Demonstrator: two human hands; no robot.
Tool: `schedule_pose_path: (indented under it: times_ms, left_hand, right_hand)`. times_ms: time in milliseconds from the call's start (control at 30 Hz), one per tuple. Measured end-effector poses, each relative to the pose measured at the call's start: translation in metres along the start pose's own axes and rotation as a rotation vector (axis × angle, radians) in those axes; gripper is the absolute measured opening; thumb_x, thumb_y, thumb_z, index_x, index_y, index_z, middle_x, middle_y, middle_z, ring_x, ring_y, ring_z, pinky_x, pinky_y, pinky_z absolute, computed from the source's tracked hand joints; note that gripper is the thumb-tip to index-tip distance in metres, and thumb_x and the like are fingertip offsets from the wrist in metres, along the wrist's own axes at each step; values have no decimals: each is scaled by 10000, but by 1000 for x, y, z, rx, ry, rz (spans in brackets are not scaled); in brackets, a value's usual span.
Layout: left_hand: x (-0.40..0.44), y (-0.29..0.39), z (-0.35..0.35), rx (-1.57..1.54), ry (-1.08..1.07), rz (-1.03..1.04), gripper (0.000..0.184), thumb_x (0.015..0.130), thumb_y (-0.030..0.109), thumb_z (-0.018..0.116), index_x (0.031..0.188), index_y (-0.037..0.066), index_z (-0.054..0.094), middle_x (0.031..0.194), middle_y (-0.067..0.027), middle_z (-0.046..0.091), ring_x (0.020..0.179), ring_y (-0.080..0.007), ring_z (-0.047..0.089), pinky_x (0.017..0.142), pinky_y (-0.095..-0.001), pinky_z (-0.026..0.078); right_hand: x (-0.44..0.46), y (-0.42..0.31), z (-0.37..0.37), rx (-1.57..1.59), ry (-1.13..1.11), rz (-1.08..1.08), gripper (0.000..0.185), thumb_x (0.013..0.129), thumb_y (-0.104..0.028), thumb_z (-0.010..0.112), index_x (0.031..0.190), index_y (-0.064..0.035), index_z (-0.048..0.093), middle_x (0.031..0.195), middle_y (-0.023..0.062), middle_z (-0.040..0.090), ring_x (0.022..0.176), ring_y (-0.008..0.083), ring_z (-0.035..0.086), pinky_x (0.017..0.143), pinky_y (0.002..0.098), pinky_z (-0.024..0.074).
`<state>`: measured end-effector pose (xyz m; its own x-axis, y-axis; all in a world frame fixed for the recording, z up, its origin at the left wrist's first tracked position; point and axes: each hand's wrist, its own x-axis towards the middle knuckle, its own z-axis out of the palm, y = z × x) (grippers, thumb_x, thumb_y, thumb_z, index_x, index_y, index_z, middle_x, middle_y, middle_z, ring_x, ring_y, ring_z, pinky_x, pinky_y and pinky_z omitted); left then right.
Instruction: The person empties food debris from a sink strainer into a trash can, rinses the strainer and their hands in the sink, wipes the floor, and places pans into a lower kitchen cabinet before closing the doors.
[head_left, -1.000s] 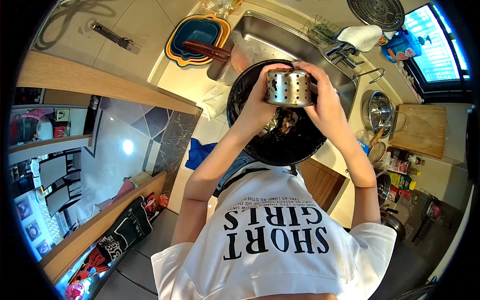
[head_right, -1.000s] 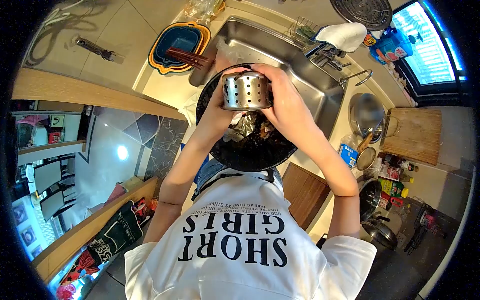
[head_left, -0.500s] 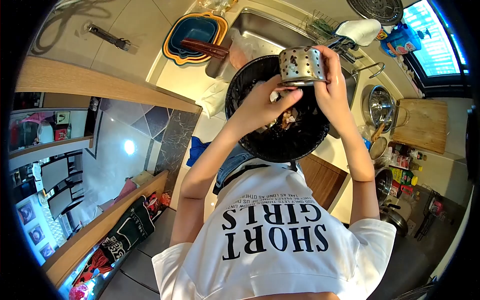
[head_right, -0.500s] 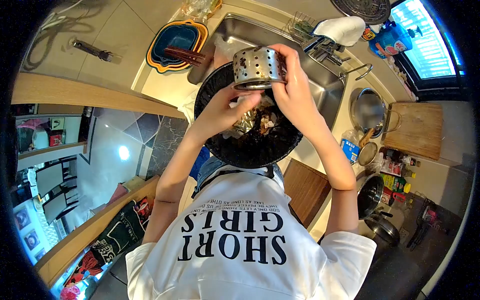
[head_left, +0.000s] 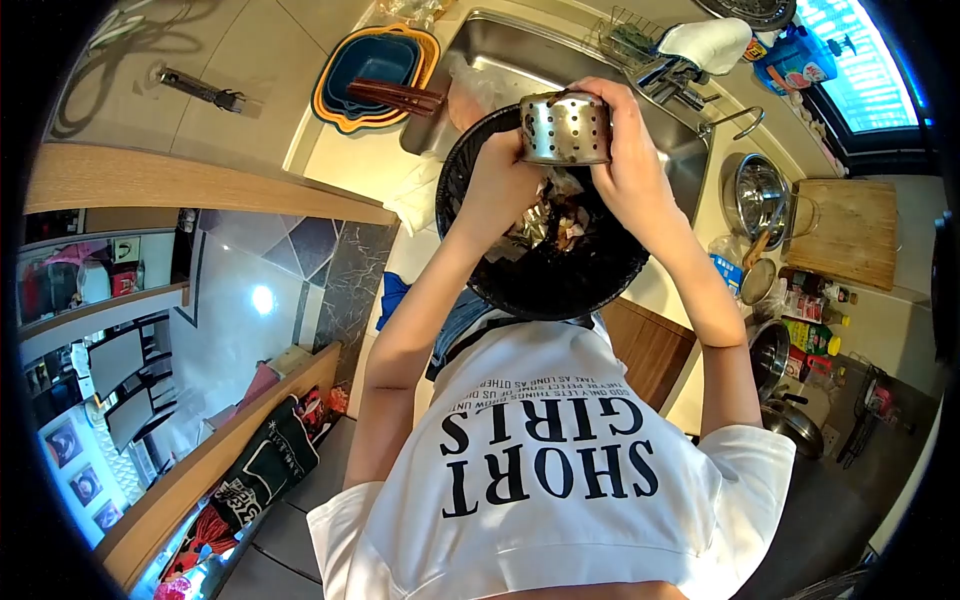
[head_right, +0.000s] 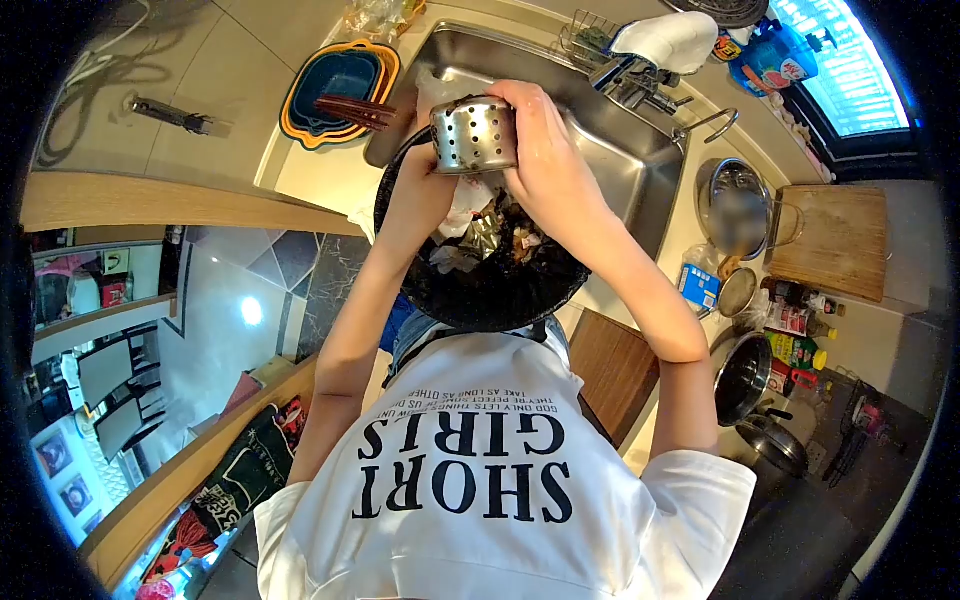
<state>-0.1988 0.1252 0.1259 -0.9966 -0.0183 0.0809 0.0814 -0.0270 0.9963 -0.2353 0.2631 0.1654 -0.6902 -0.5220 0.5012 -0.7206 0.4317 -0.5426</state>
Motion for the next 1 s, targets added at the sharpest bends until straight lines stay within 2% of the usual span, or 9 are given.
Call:
schedule_pose_path:
  times_ms: [233, 333, 467, 533, 633, 733, 867, 933, 1000]
  left_hand:
    - [6, -10, -1, 76, -9, 28, 131, 726, -1, 515, 839, -32, 573, 688, -27, 586, 626, -39, 482, 579, -198, 398]
    - [9, -10, 3, -176, -27, -21, 156, 739, 20, 534, 886, -26, 559, 743, -16, 586, 635, -43, 485, 583, -204, 402]
    - [19, -4, 2, -34, 72, 99, 215, 720, -31, 521, 935, -25, 524, 757, -19, 583, 664, -65, 516, 587, -211, 411]
    - [22, -3, 3, 205, 217, 160, 234, 702, -59, 500, 933, -26, 516, 740, -37, 580, 666, -63, 518, 581, -212, 407]
    - [30, -12, 6, 129, 248, 345, 258, 684, -79, 487, 934, -20, 511, 712, -43, 572, 650, -53, 508, 567, -214, 402]
    - [31, -10, 7, -10, 209, 302, 230, 677, -83, 494, 893, -10, 529, 697, -37, 572, 639, -48, 506, 553, -206, 394]
    - [31, -18, 6, 77, 149, 270, 188, 674, -77, 509, 847, -12, 544, 658, -24, 567, 627, -40, 503, 543, -189, 386]
    - [32, -19, 8, -100, 155, 227, 138, 676, -65, 520, 800, -15, 554, 622, -18, 560, 600, -47, 507, 532, -186, 389]
    - [29, -18, 6, -60, 110, 204, 122, 681, -61, 516, 787, -16, 557, 614, -17, 558, 585, -54, 508, 532, -190, 397]
  right_hand:
    - [6, 8, 1, 32, -7, 33, 464, 631, 98, 433, 1074, -1, 340, 1007, 177, 418, 969, 352, 433, 825, 378, 357]
    - [8, 14, 1, 90, 12, 71, 426, 673, 77, 425, 1081, -9, 336, 1015, 174, 420, 969, 355, 436, 820, 381, 361]
    - [7, 15, 2, 78, -32, 64, 407, 703, 52, 443, 1088, -11, 327, 1035, 171, 419, 981, 348, 438, 817, 383, 366]
    - [8, 16, 3, 93, -37, 70, 414, 702, 52, 446, 1092, -12, 324, 1037, 172, 417, 986, 344, 436, 824, 380, 364]
    - [9, 15, 3, 71, -24, 48, 439, 679, 75, 442, 1093, -9, 322, 1033, 178, 409, 994, 346, 428, 830, 379, 360]
    - [9, 19, 7, 58, 25, 15, 435, 696, 103, 417, 1108, -7, 332, 1038, 162, 433, 945, 284, 462, 834, 300, 359]
    - [9, 20, 9, 83, 48, -26, 445, 682, 124, 406, 1101, -4, 323, 1038, 163, 434, 966, 284, 459, 860, 308, 348]
    - [8, 21, 11, 141, 76, -42, 459, 667, 139, 388, 1097, -4, 319, 1042, 159, 433, 981, 280, 456, 871, 310, 343]
    - [9, 26, 13, 141, 93, -61, 477, 643, 136, 399, 1093, -3, 322, 1029, 163, 422, 978, 300, 447, 865, 322, 344]
